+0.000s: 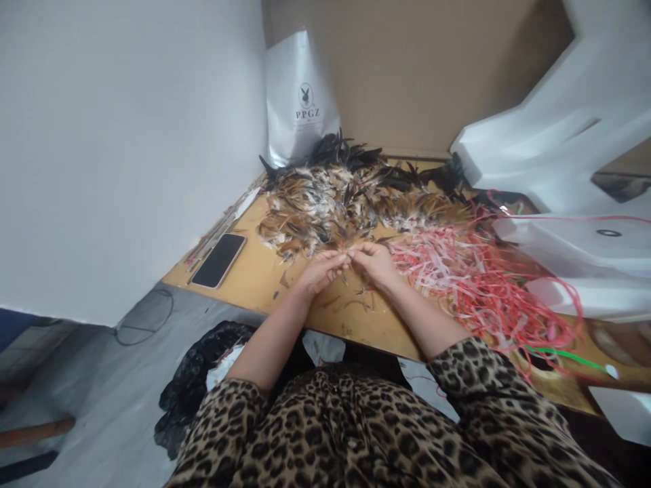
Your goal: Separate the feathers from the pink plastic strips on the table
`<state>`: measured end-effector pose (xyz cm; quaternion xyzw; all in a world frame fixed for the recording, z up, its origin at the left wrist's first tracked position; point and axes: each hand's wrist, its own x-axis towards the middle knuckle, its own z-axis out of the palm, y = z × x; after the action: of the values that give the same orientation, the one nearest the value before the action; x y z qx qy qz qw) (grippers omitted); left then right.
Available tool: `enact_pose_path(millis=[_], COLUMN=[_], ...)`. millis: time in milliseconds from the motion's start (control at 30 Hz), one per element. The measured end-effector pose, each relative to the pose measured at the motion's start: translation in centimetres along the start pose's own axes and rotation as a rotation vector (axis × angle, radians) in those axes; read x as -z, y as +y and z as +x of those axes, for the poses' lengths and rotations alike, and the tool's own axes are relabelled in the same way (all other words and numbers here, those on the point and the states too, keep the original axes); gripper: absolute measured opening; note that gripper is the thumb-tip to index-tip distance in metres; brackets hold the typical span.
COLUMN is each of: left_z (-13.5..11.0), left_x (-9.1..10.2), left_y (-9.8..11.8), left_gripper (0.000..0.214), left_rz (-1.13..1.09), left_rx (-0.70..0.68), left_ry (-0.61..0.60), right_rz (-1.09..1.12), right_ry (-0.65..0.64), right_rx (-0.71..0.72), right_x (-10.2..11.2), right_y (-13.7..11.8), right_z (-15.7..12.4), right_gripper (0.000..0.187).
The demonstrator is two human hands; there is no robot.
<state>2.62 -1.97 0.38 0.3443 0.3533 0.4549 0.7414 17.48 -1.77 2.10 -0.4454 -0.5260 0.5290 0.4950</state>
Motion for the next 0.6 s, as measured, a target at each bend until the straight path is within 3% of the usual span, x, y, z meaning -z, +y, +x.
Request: enact_pose_path(millis=[167, 267, 467, 600], left_z=[0.2, 0.1, 0.1, 0.0], left_x=[-0.5, -0.7, 0.0, 0.5], left_y=[-0.1, 0.0, 0.0, 0.1], left_gripper=[0.025, 0.023, 0.025, 0.025], left_rz=[0.229, 0.289, 0.075, -0.048], left_rx=[-0.238, -0.297, -0.150, -0.057], left_ry=[0.219, 0.263, 0.090, -0.053], right_rz=[-0.218, -0.241, 0.005, 0.207], right_ry=[0.114, 0.122, 0.022, -0.120], right_rx=[0.102, 0.101, 0.026, -0.065], right_x=[-0.3, -0.4, -0.6, -0.7], right_y=[-0.1, -0.1, 0.1, 0.3], right_z=[-0.2, -0.2, -0.3, -0.2], right_gripper=[0.018, 0.020, 0.025, 0.026])
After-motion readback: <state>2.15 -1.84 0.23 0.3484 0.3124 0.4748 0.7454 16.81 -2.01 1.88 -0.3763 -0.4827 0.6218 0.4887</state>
